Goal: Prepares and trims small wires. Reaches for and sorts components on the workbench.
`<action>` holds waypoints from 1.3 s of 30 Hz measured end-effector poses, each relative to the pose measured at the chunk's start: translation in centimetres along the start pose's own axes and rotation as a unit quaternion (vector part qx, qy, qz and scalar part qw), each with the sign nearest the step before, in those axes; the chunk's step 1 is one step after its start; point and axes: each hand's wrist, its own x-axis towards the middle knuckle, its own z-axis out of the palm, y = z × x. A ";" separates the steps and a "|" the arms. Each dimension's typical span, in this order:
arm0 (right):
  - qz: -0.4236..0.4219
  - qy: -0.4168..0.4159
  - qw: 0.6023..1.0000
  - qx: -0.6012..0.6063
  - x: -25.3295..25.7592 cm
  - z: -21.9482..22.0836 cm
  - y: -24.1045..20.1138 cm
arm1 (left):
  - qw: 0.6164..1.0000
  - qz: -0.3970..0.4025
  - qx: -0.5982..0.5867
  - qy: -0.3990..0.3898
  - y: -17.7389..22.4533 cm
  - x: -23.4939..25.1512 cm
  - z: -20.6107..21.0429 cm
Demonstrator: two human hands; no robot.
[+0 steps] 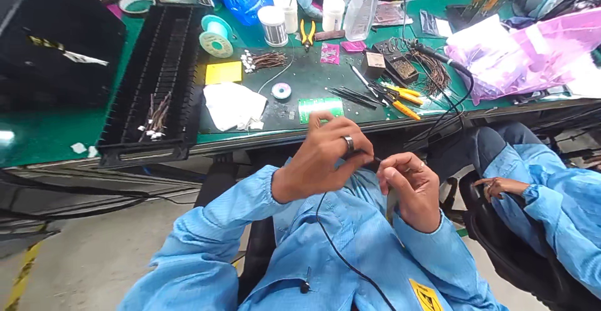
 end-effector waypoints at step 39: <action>-0.069 0.009 0.808 -0.585 14.2 -13.9 7.4 | 0.708 -0.545 0.446 -0.059 -10.4 -10.2 -22.8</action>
